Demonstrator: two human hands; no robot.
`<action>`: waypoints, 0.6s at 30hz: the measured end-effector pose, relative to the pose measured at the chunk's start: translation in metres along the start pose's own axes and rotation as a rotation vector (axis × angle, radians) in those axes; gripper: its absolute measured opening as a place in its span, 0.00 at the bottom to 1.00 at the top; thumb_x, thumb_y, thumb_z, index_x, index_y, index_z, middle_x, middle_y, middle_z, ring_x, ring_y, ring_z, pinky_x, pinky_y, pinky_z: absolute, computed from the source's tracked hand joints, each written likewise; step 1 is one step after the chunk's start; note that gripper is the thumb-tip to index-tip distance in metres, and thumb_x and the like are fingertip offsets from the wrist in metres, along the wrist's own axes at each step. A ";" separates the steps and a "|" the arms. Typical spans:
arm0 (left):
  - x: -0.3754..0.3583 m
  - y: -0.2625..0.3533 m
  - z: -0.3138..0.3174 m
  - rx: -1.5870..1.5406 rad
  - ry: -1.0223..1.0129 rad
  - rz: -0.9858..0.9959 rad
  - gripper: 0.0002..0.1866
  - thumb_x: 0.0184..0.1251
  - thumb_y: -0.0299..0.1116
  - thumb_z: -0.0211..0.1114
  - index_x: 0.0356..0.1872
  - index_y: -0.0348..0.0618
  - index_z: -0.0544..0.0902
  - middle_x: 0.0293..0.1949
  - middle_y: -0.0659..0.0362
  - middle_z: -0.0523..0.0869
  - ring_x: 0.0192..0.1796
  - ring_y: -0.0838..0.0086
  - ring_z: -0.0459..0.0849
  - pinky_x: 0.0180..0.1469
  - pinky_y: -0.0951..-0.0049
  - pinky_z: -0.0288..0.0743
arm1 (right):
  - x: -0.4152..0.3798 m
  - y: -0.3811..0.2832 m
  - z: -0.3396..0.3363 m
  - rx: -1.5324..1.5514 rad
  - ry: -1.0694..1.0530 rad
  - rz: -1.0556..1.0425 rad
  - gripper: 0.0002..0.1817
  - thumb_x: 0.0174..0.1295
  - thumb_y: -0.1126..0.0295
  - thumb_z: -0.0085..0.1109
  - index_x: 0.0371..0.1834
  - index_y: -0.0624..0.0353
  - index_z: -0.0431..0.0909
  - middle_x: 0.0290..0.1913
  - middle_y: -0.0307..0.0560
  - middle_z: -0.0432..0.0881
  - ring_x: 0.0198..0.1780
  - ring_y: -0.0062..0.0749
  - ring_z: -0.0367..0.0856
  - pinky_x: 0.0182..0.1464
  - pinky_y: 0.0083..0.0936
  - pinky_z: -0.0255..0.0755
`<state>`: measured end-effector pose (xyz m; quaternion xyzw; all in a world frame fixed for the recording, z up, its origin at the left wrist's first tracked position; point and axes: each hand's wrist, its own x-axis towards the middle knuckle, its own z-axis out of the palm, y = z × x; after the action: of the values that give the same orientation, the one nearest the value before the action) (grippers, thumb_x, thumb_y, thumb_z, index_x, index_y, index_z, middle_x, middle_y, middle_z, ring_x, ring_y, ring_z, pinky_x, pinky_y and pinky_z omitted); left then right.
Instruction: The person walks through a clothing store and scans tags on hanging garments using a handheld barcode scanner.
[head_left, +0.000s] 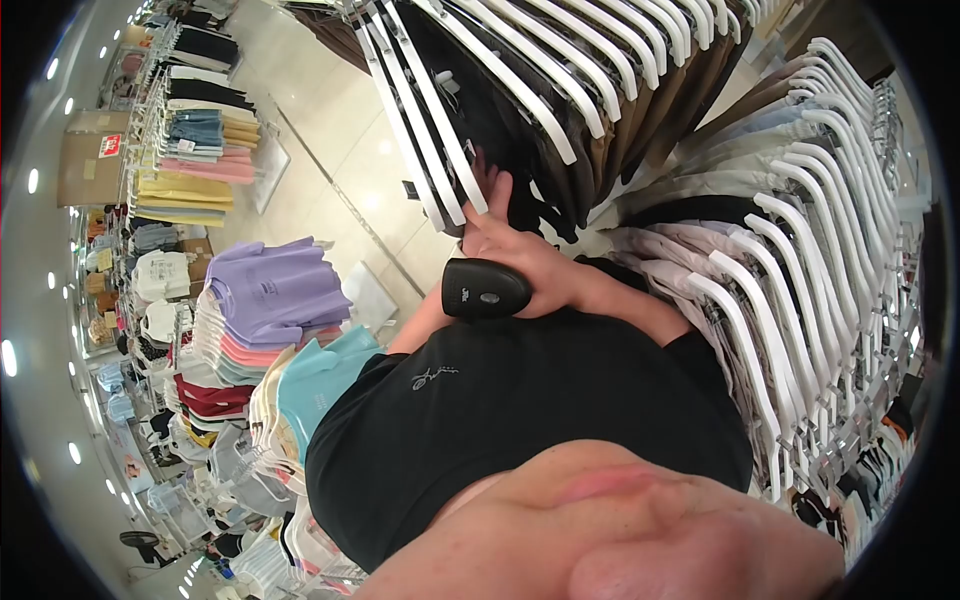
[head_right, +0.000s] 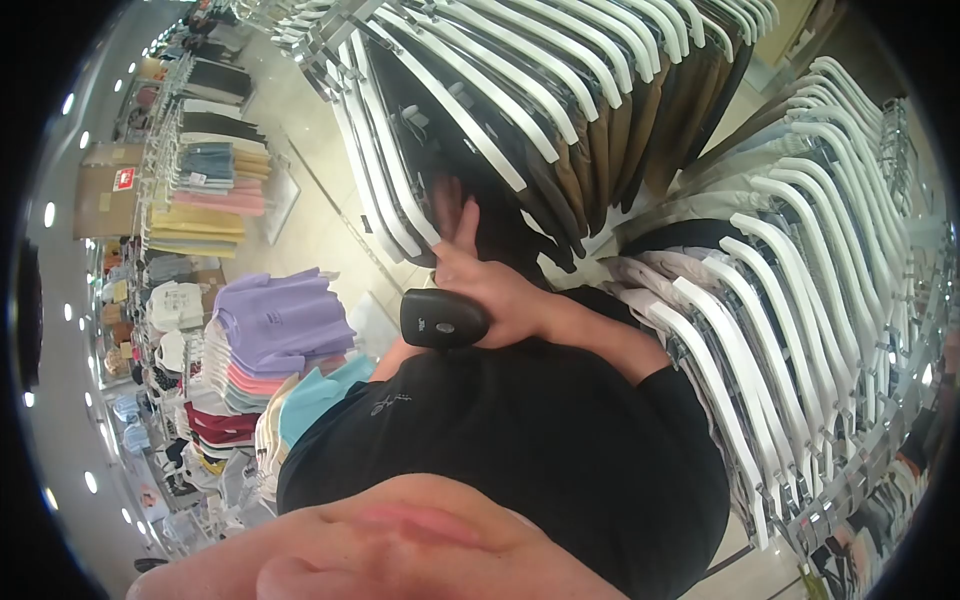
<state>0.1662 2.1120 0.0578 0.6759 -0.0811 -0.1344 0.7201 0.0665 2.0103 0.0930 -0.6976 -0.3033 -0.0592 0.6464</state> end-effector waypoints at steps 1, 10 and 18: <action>0.008 0.002 0.002 -0.017 0.014 0.017 0.25 0.85 0.44 0.50 0.70 0.36 0.73 0.68 0.50 0.78 0.70 0.63 0.75 0.74 0.61 0.66 | 0.000 0.001 0.002 0.006 -0.008 -0.014 0.25 0.49 0.69 0.72 0.54 0.61 0.81 0.64 0.67 0.77 0.77 0.54 0.67 0.64 0.41 0.74; 0.075 0.002 0.013 -0.229 0.149 0.257 0.25 0.87 0.43 0.45 0.72 0.37 0.70 0.65 0.54 0.79 0.67 0.66 0.75 0.73 0.65 0.65 | 0.003 0.006 0.004 -0.020 0.038 -0.093 0.30 0.51 0.64 0.78 0.59 0.56 0.82 0.72 0.69 0.68 0.72 0.60 0.72 0.67 0.43 0.73; 0.072 -0.021 -0.005 -0.500 0.059 0.122 0.27 0.86 0.51 0.48 0.59 0.31 0.77 0.38 0.56 0.85 0.38 0.73 0.82 0.45 0.73 0.77 | -0.012 0.016 0.000 0.034 0.499 0.035 0.35 0.48 0.75 0.75 0.63 0.64 0.75 0.60 0.57 0.81 0.58 0.41 0.83 0.62 0.35 0.75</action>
<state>0.2345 2.0934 0.0316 0.4743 -0.0649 -0.0869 0.8737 0.0650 2.0065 0.0732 -0.6556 -0.1232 -0.2130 0.7139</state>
